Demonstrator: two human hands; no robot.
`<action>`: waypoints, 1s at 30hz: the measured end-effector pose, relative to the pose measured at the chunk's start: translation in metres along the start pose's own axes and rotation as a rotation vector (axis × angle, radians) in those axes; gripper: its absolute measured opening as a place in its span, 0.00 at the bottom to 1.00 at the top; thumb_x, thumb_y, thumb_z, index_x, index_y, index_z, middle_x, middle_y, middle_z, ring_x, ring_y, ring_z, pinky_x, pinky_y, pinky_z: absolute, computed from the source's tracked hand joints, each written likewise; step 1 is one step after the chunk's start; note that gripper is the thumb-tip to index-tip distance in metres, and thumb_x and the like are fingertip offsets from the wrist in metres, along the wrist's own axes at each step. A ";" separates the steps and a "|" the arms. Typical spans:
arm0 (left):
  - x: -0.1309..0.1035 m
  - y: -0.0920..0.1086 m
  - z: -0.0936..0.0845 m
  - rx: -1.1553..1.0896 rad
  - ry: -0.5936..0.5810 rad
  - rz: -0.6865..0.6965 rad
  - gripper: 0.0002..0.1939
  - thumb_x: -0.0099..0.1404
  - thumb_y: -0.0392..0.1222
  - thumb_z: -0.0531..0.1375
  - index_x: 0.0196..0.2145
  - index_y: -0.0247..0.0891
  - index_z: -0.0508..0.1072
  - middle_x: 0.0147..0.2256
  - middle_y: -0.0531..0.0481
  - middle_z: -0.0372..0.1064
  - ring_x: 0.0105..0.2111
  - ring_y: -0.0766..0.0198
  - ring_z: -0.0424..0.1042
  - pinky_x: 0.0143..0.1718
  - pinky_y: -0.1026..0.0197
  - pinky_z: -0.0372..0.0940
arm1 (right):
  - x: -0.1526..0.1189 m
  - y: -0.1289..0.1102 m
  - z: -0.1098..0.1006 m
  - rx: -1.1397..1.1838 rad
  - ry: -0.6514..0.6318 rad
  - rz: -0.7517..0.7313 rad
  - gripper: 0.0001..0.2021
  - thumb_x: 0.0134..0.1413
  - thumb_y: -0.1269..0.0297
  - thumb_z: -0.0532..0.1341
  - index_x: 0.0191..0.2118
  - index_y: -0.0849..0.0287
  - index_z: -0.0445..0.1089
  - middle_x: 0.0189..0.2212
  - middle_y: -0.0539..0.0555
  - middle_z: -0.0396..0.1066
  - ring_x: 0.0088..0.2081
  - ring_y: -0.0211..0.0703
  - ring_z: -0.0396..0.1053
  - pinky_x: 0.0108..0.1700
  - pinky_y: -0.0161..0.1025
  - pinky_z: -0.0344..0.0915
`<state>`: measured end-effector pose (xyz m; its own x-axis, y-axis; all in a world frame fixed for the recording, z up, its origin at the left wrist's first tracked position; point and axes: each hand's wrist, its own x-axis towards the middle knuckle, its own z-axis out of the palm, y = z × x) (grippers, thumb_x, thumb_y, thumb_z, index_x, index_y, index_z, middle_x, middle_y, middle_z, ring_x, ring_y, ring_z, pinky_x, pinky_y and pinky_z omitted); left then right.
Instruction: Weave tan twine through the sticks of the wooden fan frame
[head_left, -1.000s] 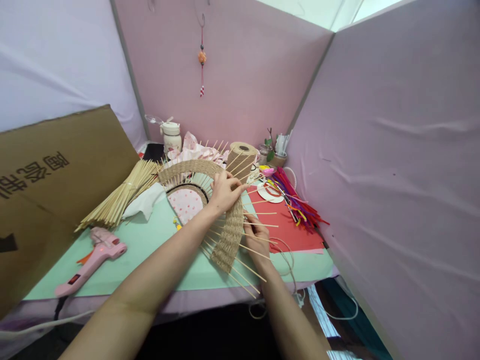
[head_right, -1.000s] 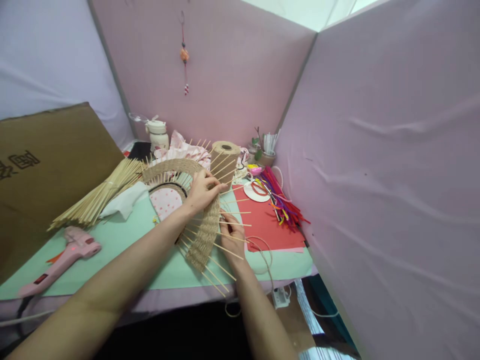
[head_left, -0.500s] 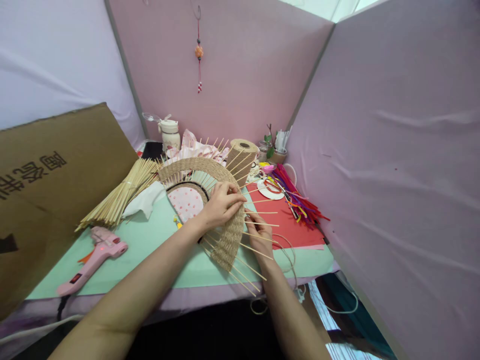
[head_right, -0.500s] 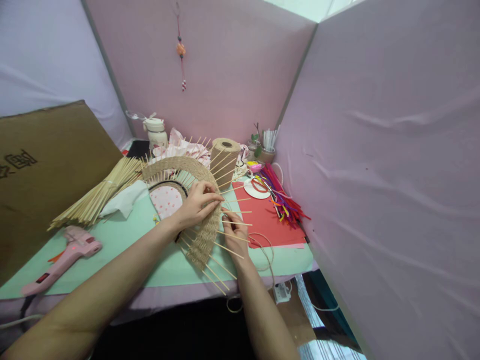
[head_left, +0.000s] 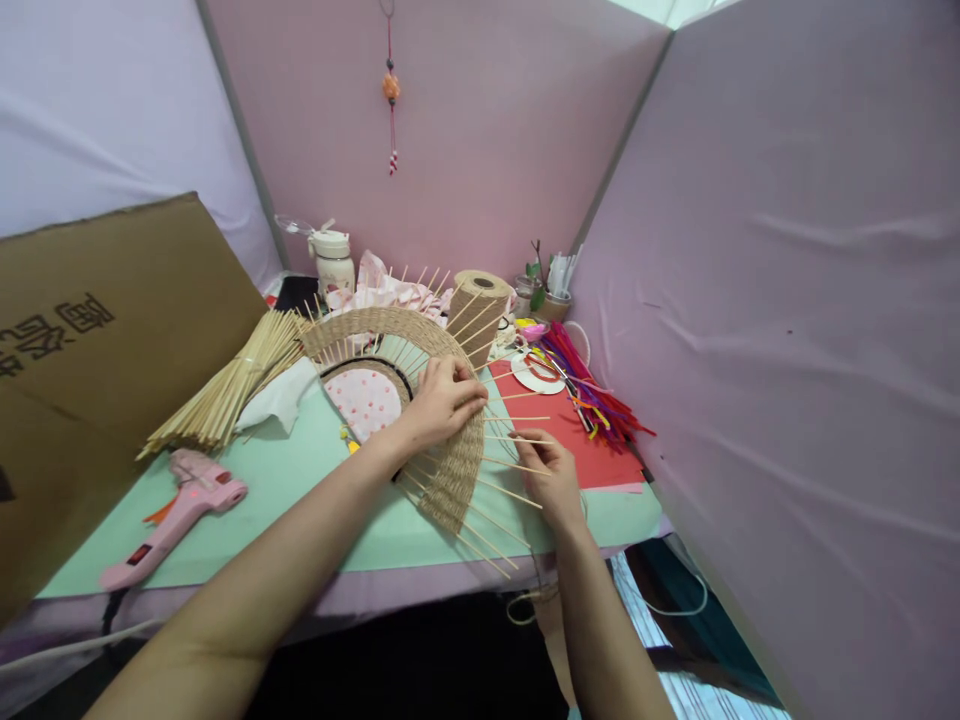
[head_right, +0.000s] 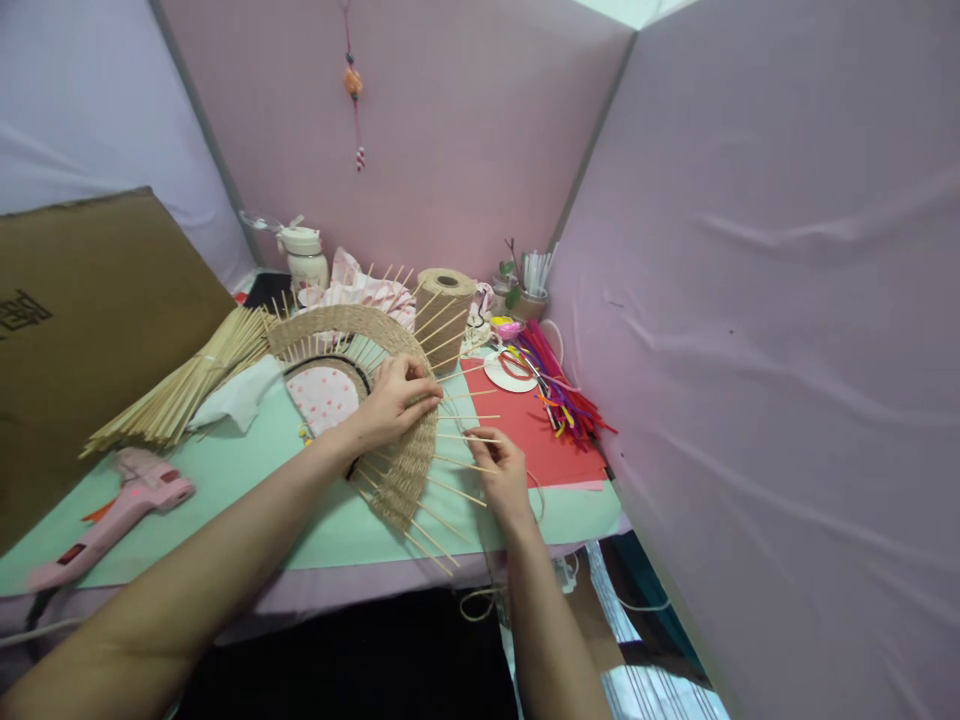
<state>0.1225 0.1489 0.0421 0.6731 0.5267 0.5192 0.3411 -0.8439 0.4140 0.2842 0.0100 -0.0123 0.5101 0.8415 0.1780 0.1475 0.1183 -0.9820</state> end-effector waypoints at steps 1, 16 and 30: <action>0.000 0.000 0.000 0.000 -0.002 -0.005 0.12 0.68 0.48 0.55 0.39 0.44 0.78 0.40 0.46 0.58 0.44 0.55 0.57 0.49 0.48 0.56 | 0.000 -0.002 -0.006 0.008 0.007 0.016 0.13 0.51 0.53 0.65 0.35 0.58 0.75 0.32 0.53 0.75 0.32 0.40 0.68 0.35 0.36 0.64; 0.000 -0.001 0.003 -0.017 0.029 -0.011 0.13 0.69 0.47 0.53 0.38 0.44 0.77 0.39 0.46 0.60 0.43 0.56 0.58 0.47 0.49 0.55 | 0.014 -0.032 -0.051 0.024 0.075 0.018 0.15 0.51 0.52 0.66 0.34 0.60 0.73 0.22 0.46 0.58 0.22 0.32 0.51 0.24 0.33 0.49; 0.000 0.000 0.002 -0.003 0.032 -0.014 0.14 0.70 0.47 0.52 0.38 0.42 0.76 0.41 0.45 0.60 0.43 0.55 0.57 0.48 0.48 0.55 | 0.001 -0.041 -0.052 -0.144 0.116 -0.129 0.13 0.52 0.53 0.65 0.32 0.59 0.74 0.28 0.52 0.72 0.31 0.40 0.66 0.35 0.37 0.64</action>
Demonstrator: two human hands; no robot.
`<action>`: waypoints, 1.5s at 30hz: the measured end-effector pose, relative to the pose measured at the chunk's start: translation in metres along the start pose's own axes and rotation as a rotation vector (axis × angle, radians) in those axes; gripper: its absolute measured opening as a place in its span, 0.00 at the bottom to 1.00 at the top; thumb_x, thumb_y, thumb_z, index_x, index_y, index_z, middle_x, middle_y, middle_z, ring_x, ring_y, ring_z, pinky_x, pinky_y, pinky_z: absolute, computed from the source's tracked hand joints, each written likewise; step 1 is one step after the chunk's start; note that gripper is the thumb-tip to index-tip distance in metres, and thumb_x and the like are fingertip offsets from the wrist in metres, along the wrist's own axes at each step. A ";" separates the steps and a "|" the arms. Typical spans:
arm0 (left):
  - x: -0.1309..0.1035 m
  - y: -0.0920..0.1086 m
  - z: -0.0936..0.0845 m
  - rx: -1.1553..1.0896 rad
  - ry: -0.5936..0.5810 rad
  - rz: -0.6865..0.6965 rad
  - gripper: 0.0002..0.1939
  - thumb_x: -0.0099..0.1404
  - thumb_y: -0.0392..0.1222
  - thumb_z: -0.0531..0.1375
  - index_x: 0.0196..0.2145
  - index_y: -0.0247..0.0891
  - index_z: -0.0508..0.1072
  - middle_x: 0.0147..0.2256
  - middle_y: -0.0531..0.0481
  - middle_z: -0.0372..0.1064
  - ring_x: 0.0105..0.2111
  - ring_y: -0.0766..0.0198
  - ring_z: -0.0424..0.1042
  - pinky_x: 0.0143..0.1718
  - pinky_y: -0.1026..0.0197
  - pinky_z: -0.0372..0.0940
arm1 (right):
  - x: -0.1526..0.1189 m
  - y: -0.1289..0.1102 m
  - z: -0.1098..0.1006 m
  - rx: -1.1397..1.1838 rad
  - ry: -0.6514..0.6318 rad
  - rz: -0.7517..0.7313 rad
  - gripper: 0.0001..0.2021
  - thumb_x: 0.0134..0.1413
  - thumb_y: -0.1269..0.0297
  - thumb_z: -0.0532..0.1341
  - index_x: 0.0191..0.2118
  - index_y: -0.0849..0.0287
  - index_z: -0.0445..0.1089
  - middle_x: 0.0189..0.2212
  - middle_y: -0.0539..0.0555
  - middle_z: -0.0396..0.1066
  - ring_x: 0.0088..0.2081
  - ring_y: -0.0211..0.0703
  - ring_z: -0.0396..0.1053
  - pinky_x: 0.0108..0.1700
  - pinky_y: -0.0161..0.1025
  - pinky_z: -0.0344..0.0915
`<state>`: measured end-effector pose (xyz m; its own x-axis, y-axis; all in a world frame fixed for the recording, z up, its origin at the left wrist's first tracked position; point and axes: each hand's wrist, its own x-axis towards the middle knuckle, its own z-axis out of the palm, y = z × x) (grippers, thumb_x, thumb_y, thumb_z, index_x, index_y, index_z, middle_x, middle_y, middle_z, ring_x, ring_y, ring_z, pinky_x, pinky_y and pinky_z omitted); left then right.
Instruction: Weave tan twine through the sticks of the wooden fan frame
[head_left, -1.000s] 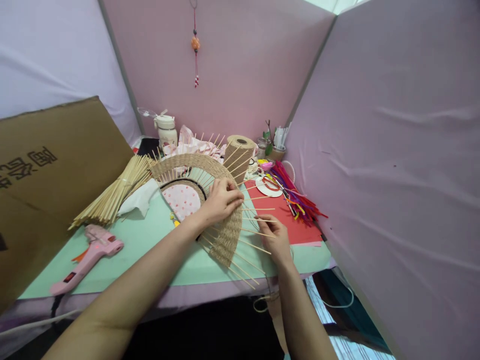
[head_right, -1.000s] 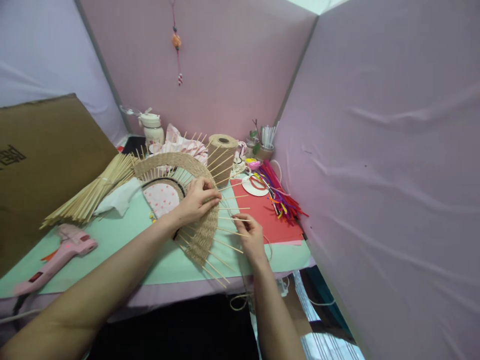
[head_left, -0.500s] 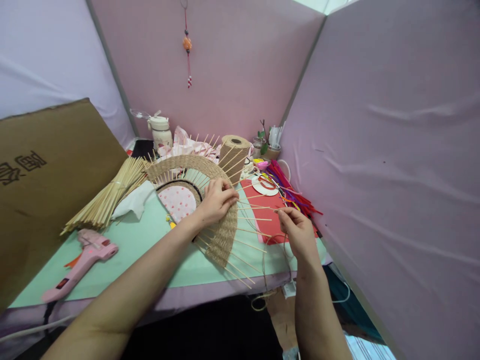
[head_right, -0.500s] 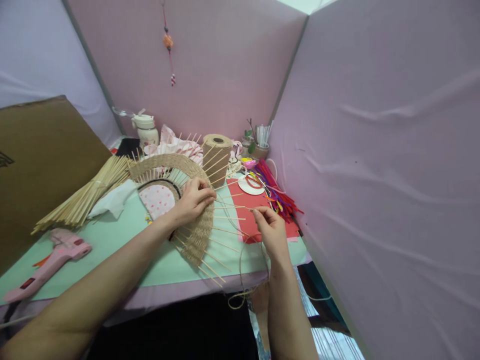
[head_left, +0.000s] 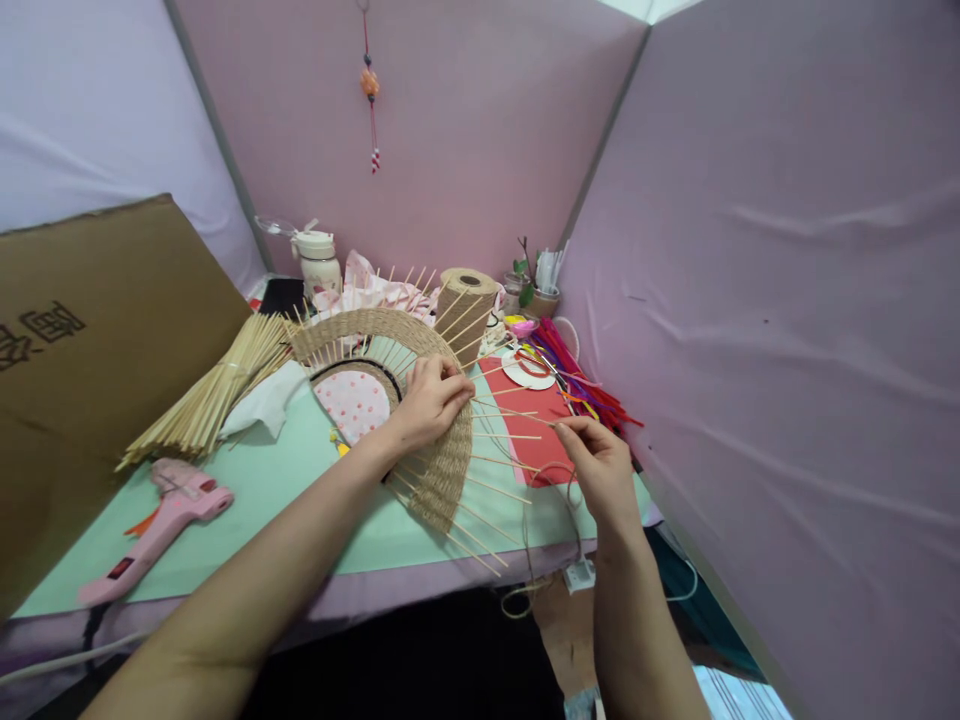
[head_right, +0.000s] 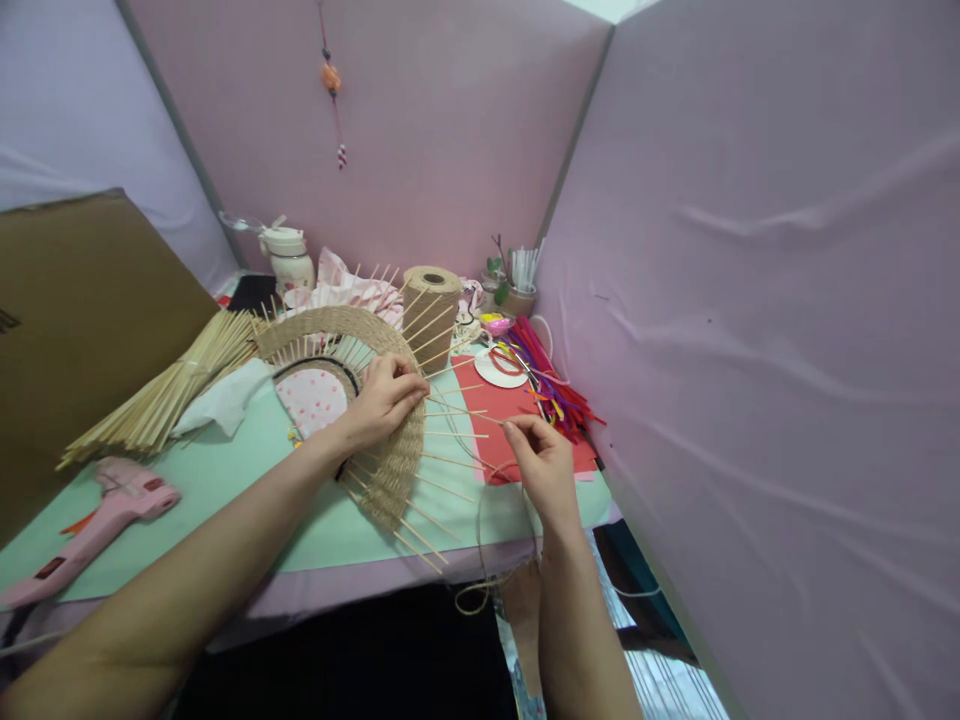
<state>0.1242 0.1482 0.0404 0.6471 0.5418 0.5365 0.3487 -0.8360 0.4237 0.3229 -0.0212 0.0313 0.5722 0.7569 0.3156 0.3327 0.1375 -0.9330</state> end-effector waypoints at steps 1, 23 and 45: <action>0.000 0.000 0.000 0.001 -0.004 -0.002 0.14 0.70 0.47 0.52 0.38 0.42 0.76 0.41 0.45 0.60 0.44 0.55 0.57 0.48 0.48 0.55 | -0.001 0.005 0.001 0.003 0.001 0.023 0.13 0.51 0.54 0.65 0.31 0.59 0.74 0.27 0.52 0.72 0.31 0.40 0.66 0.36 0.37 0.64; 0.037 0.007 -0.003 -0.003 0.276 -0.108 0.09 0.67 0.44 0.56 0.35 0.40 0.74 0.41 0.44 0.59 0.45 0.53 0.58 0.51 0.47 0.55 | -0.011 0.029 0.043 0.139 -0.204 0.027 0.09 0.51 0.58 0.65 0.35 0.56 0.78 0.31 0.54 0.75 0.35 0.43 0.70 0.39 0.40 0.66; 0.086 -0.015 0.035 0.097 0.423 -0.216 0.10 0.68 0.45 0.55 0.37 0.41 0.74 0.43 0.42 0.59 0.47 0.50 0.57 0.50 0.46 0.53 | 0.043 0.063 0.035 0.143 -0.378 0.288 0.20 0.45 0.52 0.68 0.42 0.60 0.80 0.42 0.60 0.79 0.42 0.49 0.75 0.42 0.42 0.69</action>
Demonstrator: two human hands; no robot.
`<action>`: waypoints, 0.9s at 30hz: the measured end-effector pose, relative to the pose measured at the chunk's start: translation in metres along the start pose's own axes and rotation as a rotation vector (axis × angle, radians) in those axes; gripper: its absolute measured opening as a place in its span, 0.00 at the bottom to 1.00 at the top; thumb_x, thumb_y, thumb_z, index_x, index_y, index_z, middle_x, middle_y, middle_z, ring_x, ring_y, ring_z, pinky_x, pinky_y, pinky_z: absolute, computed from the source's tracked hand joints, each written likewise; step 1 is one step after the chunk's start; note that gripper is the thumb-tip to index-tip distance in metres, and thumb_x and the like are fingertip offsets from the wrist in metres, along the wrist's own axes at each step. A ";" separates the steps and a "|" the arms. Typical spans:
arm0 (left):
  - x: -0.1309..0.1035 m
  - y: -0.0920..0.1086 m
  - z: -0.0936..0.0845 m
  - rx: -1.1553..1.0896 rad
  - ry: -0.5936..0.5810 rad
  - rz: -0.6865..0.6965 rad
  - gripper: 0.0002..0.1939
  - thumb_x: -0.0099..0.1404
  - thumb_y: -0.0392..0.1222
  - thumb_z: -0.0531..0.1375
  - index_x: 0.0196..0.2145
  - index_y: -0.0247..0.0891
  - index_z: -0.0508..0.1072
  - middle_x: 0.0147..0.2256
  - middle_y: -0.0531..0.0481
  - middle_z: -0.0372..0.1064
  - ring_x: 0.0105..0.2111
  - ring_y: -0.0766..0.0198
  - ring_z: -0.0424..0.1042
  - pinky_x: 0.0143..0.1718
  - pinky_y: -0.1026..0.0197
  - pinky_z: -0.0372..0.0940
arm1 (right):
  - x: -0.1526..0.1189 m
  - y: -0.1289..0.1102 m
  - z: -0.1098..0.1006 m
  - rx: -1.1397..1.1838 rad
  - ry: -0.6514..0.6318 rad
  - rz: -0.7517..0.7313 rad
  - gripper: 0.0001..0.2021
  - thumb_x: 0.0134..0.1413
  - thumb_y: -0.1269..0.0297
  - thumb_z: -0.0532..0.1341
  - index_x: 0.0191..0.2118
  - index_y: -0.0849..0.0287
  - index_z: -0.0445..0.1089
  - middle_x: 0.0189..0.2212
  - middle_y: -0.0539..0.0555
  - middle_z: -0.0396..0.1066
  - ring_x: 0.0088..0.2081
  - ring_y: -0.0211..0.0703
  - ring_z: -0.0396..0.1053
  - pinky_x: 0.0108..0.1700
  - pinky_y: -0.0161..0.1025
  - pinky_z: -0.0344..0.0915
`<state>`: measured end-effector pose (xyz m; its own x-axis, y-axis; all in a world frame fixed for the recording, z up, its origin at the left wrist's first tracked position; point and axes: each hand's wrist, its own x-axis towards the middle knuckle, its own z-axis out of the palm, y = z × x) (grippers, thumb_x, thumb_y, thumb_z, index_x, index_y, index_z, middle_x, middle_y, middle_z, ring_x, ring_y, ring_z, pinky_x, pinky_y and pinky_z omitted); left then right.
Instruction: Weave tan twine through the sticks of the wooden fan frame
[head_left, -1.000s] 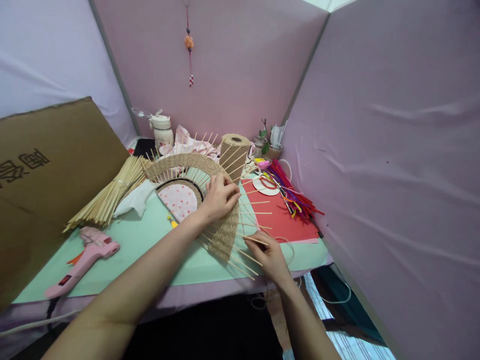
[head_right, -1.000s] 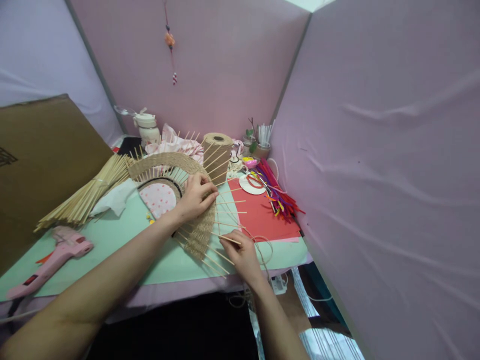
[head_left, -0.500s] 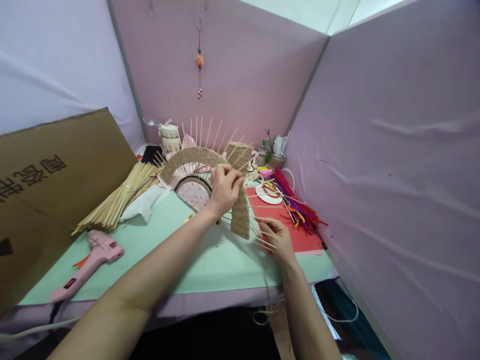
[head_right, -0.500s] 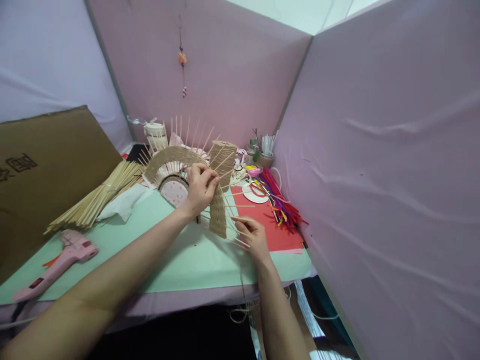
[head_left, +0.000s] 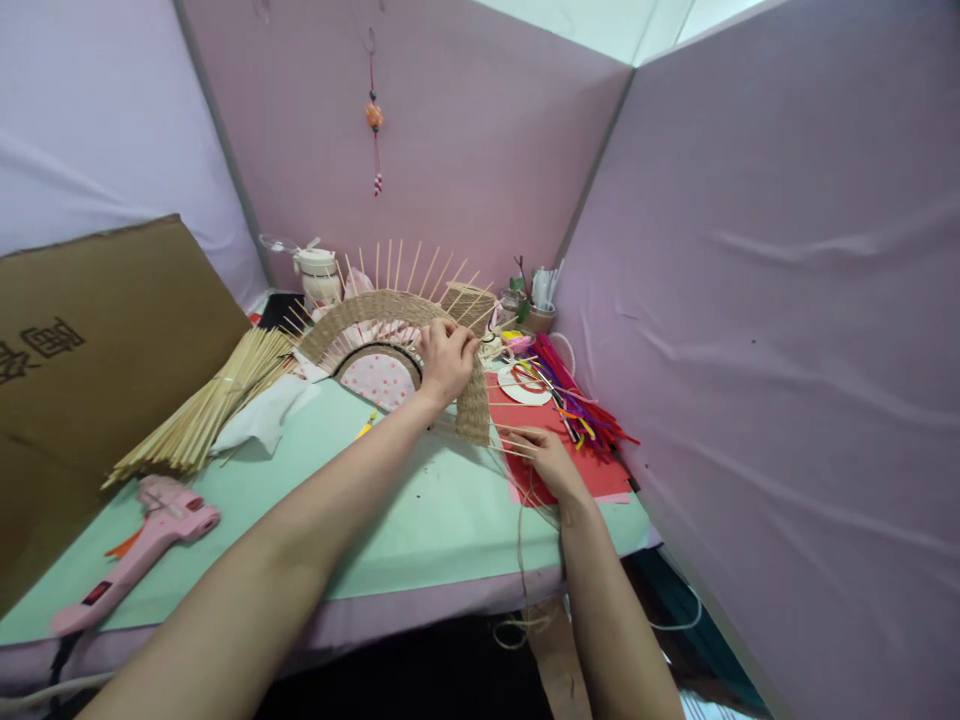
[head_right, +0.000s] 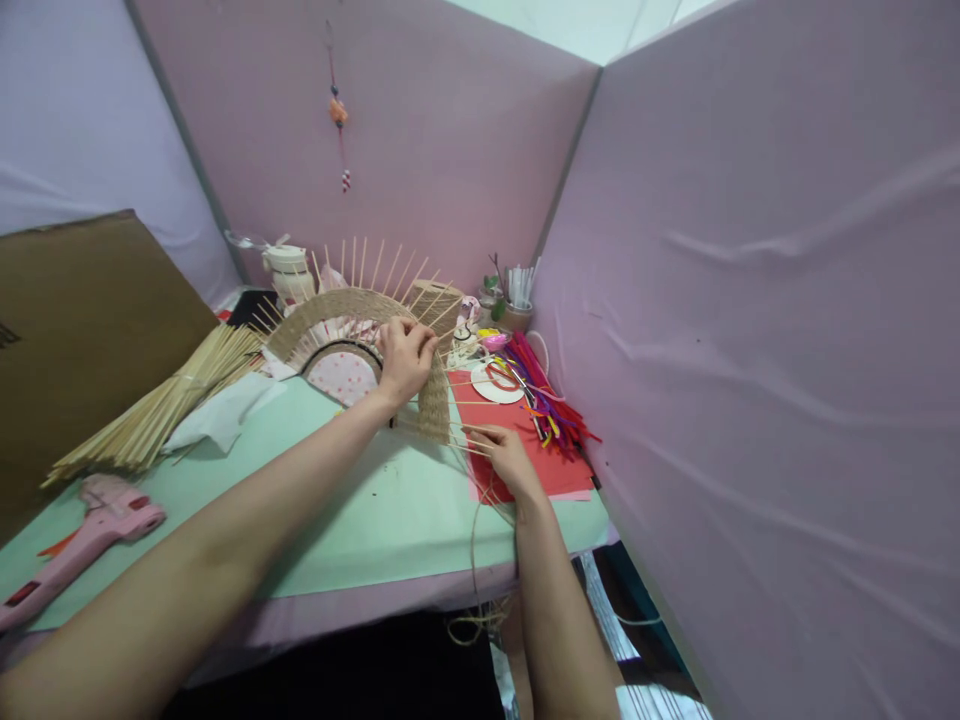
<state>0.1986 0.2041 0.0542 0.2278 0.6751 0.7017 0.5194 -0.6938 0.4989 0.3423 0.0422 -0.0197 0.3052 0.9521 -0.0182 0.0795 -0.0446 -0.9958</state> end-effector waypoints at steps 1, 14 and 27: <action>0.001 -0.001 0.002 0.019 -0.010 0.002 0.10 0.68 0.45 0.55 0.37 0.40 0.74 0.43 0.42 0.59 0.47 0.50 0.57 0.50 0.46 0.53 | 0.000 0.000 0.000 0.008 -0.003 0.004 0.20 0.45 0.53 0.68 0.42 0.59 0.80 0.42 0.60 0.79 0.43 0.49 0.75 0.42 0.43 0.69; 0.008 -0.015 0.015 0.129 -0.132 0.062 0.13 0.69 0.49 0.53 0.39 0.43 0.76 0.45 0.42 0.62 0.47 0.50 0.58 0.49 0.46 0.53 | 0.007 0.011 -0.013 -0.057 0.086 0.000 0.17 0.46 0.56 0.66 0.42 0.58 0.80 0.43 0.58 0.78 0.48 0.54 0.74 0.51 0.50 0.68; -0.001 -0.022 -0.002 0.020 -0.324 0.379 0.19 0.68 0.32 0.49 0.49 0.44 0.73 0.48 0.48 0.74 0.52 0.55 0.62 0.52 0.50 0.51 | 0.008 0.011 -0.012 -0.119 0.111 -0.023 0.16 0.47 0.57 0.66 0.41 0.58 0.80 0.43 0.58 0.79 0.46 0.54 0.75 0.52 0.51 0.67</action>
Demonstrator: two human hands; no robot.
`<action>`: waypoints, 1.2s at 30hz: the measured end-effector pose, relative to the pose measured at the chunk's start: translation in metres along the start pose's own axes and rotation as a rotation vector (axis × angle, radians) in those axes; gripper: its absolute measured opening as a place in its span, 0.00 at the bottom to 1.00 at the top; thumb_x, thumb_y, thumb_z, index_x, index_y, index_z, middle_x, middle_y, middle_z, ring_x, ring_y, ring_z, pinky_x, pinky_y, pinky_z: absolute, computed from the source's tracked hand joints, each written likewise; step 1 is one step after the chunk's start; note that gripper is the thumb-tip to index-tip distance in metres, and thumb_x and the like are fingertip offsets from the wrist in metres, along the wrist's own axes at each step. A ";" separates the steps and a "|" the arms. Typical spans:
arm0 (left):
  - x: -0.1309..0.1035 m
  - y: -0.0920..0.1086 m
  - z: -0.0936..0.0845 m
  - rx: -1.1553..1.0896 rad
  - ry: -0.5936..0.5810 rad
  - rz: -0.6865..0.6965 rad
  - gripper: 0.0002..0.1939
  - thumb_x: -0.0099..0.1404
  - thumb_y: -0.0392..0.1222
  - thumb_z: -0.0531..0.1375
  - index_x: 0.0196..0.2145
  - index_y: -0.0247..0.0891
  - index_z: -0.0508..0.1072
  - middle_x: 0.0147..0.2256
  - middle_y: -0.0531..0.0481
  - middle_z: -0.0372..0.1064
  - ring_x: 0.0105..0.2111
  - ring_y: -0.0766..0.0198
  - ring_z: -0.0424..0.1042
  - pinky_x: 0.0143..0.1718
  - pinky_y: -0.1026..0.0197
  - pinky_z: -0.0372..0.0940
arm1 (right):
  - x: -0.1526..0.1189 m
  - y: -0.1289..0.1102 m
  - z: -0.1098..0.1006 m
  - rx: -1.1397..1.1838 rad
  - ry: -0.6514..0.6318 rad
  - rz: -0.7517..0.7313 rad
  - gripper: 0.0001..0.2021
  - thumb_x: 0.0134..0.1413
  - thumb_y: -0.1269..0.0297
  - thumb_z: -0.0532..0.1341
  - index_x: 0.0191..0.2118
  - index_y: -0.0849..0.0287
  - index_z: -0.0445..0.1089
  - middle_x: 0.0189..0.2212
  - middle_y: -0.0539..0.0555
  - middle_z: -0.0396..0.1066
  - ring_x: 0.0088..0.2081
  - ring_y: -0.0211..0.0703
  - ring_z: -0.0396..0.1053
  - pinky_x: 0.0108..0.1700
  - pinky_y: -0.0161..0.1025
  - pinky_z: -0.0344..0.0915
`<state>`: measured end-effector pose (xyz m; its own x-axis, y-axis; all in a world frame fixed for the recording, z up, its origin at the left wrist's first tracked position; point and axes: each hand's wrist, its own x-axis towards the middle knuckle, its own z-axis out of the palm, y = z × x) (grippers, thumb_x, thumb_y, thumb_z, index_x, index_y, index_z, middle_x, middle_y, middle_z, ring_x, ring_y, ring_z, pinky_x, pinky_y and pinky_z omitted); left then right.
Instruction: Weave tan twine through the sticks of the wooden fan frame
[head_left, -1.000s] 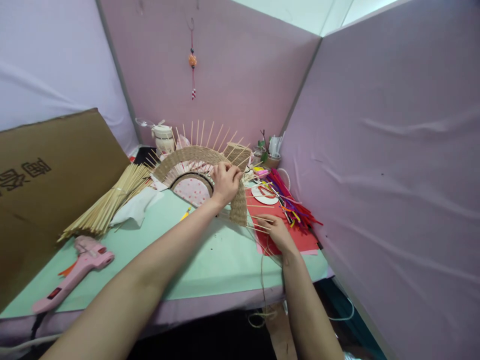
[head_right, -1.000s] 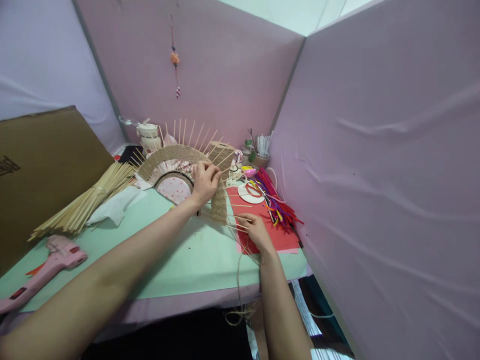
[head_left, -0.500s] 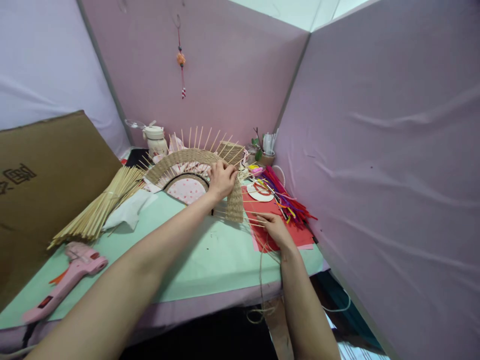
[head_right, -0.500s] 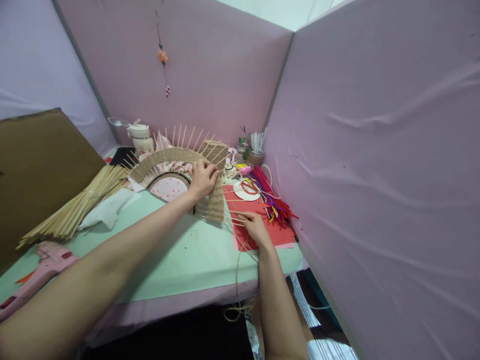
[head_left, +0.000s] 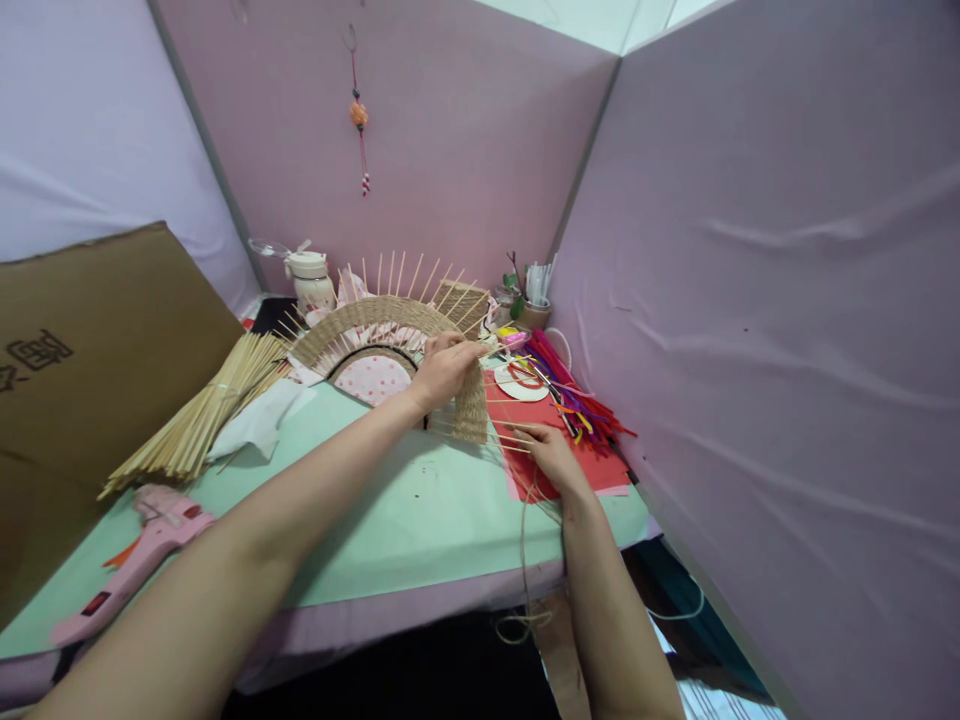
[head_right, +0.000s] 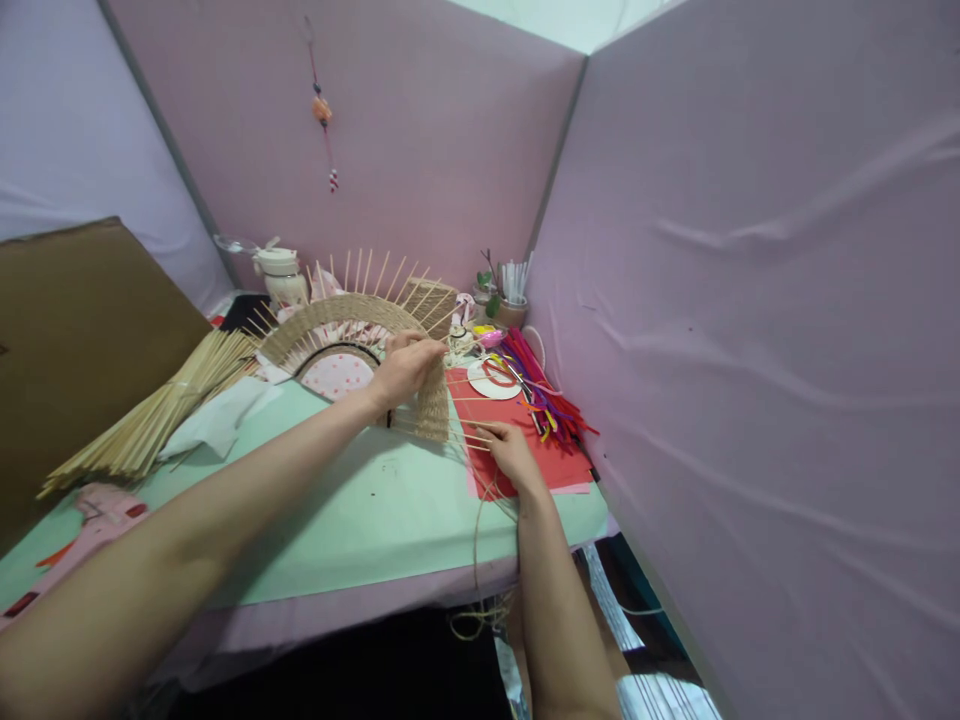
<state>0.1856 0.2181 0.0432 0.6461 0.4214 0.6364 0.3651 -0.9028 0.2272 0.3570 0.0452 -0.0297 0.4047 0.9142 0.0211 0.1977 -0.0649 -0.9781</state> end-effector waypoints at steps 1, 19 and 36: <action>0.001 -0.001 0.001 -0.007 -0.018 -0.018 0.19 0.68 0.32 0.50 0.51 0.45 0.72 0.47 0.48 0.74 0.52 0.55 0.62 0.51 0.51 0.51 | 0.000 0.000 0.000 -0.006 0.022 -0.008 0.16 0.46 0.57 0.66 0.40 0.58 0.80 0.42 0.58 0.79 0.46 0.53 0.75 0.52 0.51 0.67; -0.005 -0.003 0.004 0.025 -0.055 0.067 0.15 0.69 0.42 0.51 0.46 0.47 0.76 0.52 0.46 0.70 0.53 0.50 0.58 0.49 0.45 0.49 | 0.005 -0.016 -0.018 0.053 0.339 -0.090 0.21 0.44 0.51 0.66 0.38 0.64 0.79 0.22 0.49 0.66 0.24 0.35 0.56 0.28 0.35 0.55; -0.003 0.021 0.009 0.007 0.032 -0.099 0.11 0.68 0.47 0.56 0.38 0.42 0.77 0.49 0.44 0.70 0.52 0.50 0.57 0.49 0.45 0.50 | 0.018 -0.062 -0.033 -0.023 0.375 -0.286 0.19 0.48 0.51 0.65 0.37 0.63 0.78 0.27 0.53 0.74 0.27 0.37 0.62 0.30 0.35 0.60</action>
<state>0.1969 0.1989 0.0396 0.5850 0.5053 0.6344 0.4310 -0.8563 0.2846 0.3809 0.0524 0.0382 0.6248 0.6894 0.3665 0.3663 0.1558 -0.9174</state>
